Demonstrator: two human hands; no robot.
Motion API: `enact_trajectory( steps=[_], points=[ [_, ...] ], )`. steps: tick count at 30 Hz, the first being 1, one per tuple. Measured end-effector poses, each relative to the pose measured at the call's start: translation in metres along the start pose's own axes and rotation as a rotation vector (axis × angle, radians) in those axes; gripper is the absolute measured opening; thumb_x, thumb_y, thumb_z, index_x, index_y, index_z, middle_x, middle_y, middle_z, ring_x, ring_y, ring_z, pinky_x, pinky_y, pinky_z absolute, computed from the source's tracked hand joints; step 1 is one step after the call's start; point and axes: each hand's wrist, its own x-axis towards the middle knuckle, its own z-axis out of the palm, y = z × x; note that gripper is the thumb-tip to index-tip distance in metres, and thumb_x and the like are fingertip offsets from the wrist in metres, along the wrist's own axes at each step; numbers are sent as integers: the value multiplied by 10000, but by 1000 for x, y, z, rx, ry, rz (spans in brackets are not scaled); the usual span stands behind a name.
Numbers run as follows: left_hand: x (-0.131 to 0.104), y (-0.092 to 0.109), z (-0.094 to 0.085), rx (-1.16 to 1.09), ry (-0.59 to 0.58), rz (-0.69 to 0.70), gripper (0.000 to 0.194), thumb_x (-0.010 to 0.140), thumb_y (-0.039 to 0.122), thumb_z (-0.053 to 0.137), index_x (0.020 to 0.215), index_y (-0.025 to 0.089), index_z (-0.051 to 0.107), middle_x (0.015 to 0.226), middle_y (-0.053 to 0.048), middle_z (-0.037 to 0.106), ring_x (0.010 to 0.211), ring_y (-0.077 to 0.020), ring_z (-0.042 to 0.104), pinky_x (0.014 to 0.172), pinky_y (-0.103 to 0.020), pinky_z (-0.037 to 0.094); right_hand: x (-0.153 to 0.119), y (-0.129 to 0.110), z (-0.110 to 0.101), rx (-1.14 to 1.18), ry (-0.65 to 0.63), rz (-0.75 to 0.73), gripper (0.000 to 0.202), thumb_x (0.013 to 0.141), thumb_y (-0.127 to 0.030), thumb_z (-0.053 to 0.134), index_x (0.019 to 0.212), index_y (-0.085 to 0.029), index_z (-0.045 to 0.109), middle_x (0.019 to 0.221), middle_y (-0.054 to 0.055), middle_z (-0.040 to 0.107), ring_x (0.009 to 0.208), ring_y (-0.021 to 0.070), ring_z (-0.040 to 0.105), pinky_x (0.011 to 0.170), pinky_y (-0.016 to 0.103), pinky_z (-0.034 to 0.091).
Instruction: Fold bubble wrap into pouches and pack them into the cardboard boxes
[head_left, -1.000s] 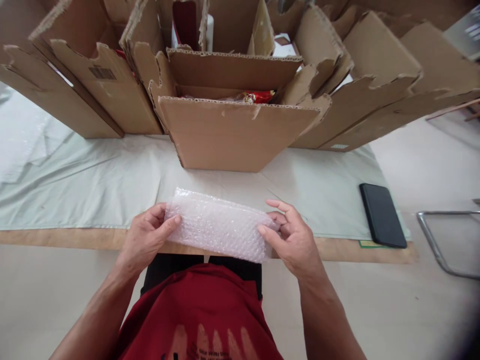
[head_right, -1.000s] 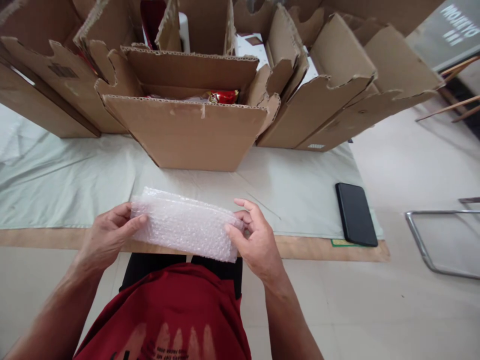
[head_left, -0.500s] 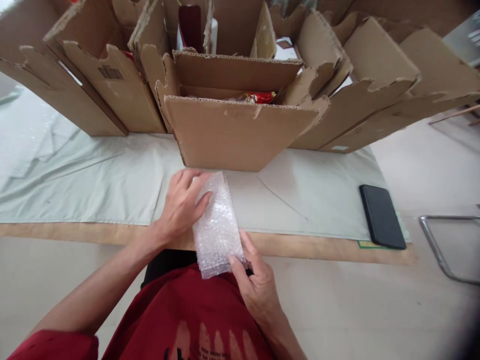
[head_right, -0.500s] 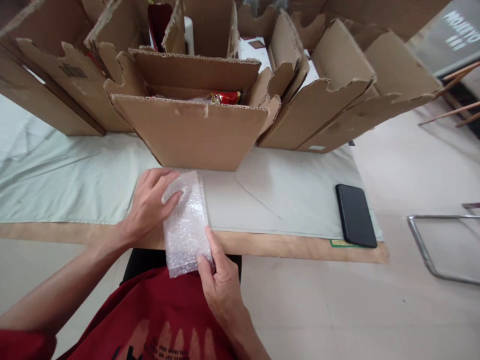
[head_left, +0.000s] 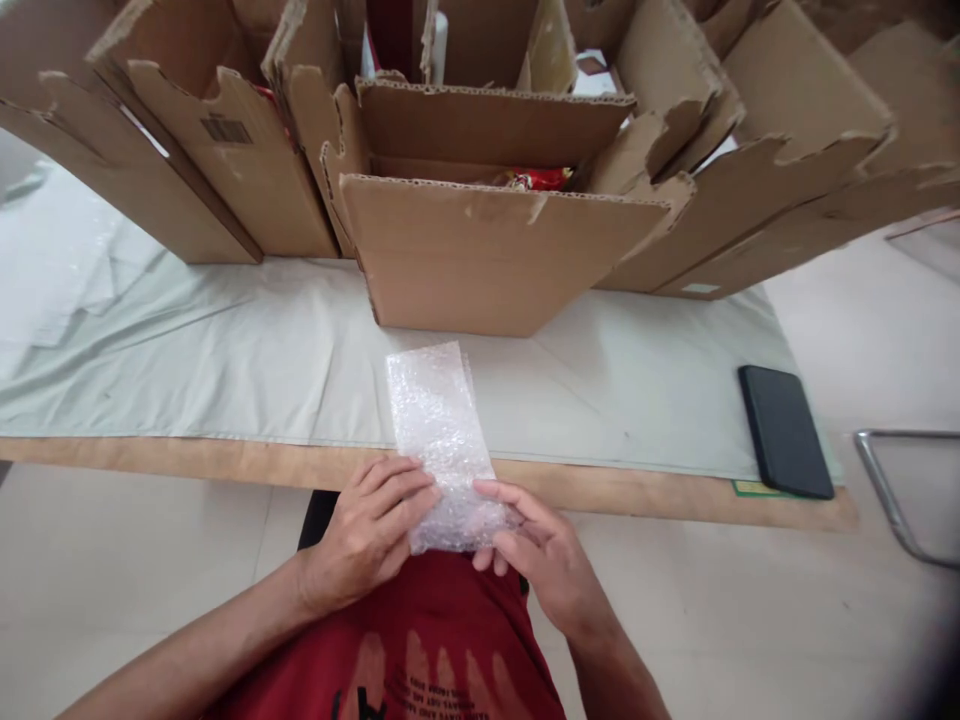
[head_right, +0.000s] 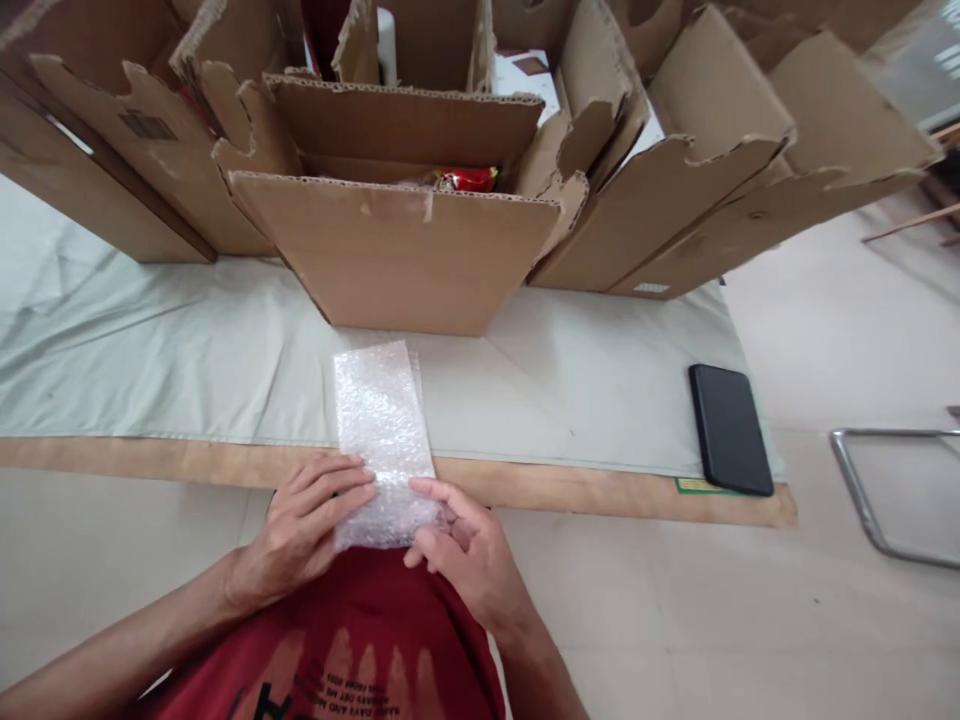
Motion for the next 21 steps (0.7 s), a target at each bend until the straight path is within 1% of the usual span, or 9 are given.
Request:
enact_trajectory(
  steps=[1, 3, 6, 8, 10, 13, 15, 19, 21],
  points=[
    [3, 0, 0, -72, 20, -42, 392, 922, 68, 575, 1281, 206, 649, 1131, -100, 773, 1180, -259, 676, 1000, -436, 565, -4, 0, -8, -36, -19, -92, 553, 895, -446, 714, 1389, -218, 614, 858, 53, 765, 703, 177, 694, 647, 299, 574],
    [6, 1, -3, -187, 40, -156, 321, 947, 105, 576, 1239, 200, 667, 1096, -99, 771, 1130, -241, 697, 967, -401, 586, -8, -3, -21, -213, 56, -282, 679, 850, -401, 780, 1476, -291, 541, 1136, 81, 745, 933, 211, 713, 807, 344, 595],
    [9, 5, -6, -241, 56, -307, 234, 975, 132, 568, 1162, 201, 691, 1102, -88, 756, 1078, -197, 710, 937, -330, 590, 1, -13, -23, -535, 112, -407, 799, 817, -317, 815, 1537, -348, 471, 1451, 87, 614, 1268, 275, 613, 1057, 434, 516],
    [11, 8, -6, -231, 77, -343, 212, 977, 140, 573, 1150, 192, 683, 1067, -76, 751, 1014, -174, 717, 895, -296, 591, 17, -20, -15, -592, 55, -418, 724, 851, -301, 765, 1524, -318, 499, 1367, 83, 672, 1218, 268, 644, 1039, 421, 523],
    [14, 9, -6, -197, 100, -348, 200, 972, 139, 581, 1147, 181, 669, 1007, -64, 746, 953, -162, 714, 835, -271, 584, 34, -25, -4, -573, 69, -382, 539, 916, -308, 669, 1447, -269, 591, 1022, 43, 753, 901, 202, 700, 851, 337, 570],
    [19, 8, -6, -80, 147, -321, 173, 958, 145, 605, 1120, 173, 658, 962, -59, 736, 910, -173, 691, 812, -295, 559, 52, -28, 7, -560, 151, -275, 406, 947, -330, 612, 1334, -225, 681, 676, -39, 619, 557, 124, 523, 600, 262, 490],
    [22, 4, -5, 12, 169, -316, 156, 956, 168, 620, 1110, 173, 651, 901, -46, 727, 851, -179, 670, 793, -319, 536, 58, -29, 9, -570, 169, -254, 393, 935, -333, 625, 1305, -218, 695, 644, -54, 583, 537, 113, 478, 586, 257, 463],
    [27, -3, -1, 140, 132, -354, 128, 974, 195, 597, 1089, 170, 647, 743, -1, 680, 681, -175, 618, 707, -337, 492, 60, -29, 11, -597, 186, -259, 359, 932, -299, 634, 1277, -220, 696, 679, -47, 632, 561, 118, 523, 614, 266, 493],
    [30, -4, 2, 191, 70, -387, 167, 965, 185, 590, 1122, 158, 641, 740, -1, 686, 666, -186, 630, 720, -363, 493, 56, -28, 12, -643, 268, -350, 329, 937, -276, 646, 1259, -224, 687, 792, -13, 700, 614, 133, 589, 647, 282, 534]
  ],
)
